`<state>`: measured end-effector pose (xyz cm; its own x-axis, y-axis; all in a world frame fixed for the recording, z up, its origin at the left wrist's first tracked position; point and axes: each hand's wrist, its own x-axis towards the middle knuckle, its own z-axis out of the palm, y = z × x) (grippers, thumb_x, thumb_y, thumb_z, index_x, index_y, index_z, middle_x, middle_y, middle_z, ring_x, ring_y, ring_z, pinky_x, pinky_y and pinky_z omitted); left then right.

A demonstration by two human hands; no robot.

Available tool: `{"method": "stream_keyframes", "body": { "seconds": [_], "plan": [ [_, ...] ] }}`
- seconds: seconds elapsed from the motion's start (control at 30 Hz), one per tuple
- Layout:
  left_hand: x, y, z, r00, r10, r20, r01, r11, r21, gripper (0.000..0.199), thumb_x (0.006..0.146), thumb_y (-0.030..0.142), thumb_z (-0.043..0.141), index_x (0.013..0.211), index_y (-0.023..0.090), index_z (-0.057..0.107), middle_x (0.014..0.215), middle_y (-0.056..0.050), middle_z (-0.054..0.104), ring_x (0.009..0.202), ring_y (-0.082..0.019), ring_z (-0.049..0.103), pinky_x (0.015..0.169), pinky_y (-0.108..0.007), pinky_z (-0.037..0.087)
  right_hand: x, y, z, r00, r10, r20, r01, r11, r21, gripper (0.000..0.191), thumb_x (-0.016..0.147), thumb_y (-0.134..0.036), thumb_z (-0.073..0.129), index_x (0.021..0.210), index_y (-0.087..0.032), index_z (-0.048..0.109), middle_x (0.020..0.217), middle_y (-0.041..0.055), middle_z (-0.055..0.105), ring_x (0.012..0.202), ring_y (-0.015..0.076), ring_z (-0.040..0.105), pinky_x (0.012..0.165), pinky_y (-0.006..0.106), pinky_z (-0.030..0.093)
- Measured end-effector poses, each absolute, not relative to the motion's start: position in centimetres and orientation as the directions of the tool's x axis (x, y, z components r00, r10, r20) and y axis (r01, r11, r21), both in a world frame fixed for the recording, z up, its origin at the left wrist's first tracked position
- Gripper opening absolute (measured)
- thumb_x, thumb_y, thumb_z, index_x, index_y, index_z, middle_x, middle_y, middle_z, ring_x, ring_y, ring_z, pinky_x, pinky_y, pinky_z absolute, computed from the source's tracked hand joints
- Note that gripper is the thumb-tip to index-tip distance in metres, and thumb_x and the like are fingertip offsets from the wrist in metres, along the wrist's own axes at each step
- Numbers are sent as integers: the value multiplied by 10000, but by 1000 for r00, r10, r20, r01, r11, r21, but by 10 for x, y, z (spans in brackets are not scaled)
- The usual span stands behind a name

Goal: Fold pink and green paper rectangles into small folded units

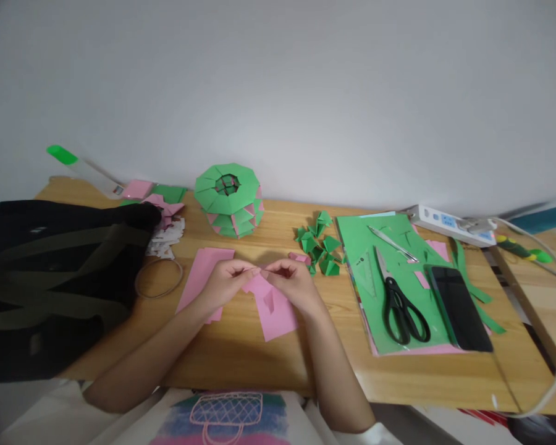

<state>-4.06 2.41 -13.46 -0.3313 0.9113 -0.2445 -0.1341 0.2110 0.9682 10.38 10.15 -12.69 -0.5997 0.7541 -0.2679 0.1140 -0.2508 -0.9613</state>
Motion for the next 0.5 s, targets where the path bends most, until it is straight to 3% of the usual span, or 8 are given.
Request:
{"method": "stream_keyframes", "body": {
  "seconds": [0.27, 0.5],
  "plan": [
    [-43, 26, -134, -405, 889, -213, -132, 173, 976, 219, 666, 364, 715, 635, 148, 695, 620, -26, 684, 585, -134, 583, 546, -234, 444, 108, 105, -128, -569, 791, -224, 94, -208, -974, 135, 609, -313, 794, 616, -204, 716, 667, 9, 701, 617, 120, 590, 638, 271, 461],
    [-39, 25, -132, -418, 887, -196, -123, 158, 980, 146, 620, 288, 752, 585, 159, 694, 578, -7, 672, 560, -121, 574, 525, -218, 434, 102, 100, -129, -605, 757, -247, 83, -249, -965, 202, 599, -381, 793, 636, -193, 728, 672, 24, 711, 587, 129, 601, 581, 268, 465]
  ]
}}
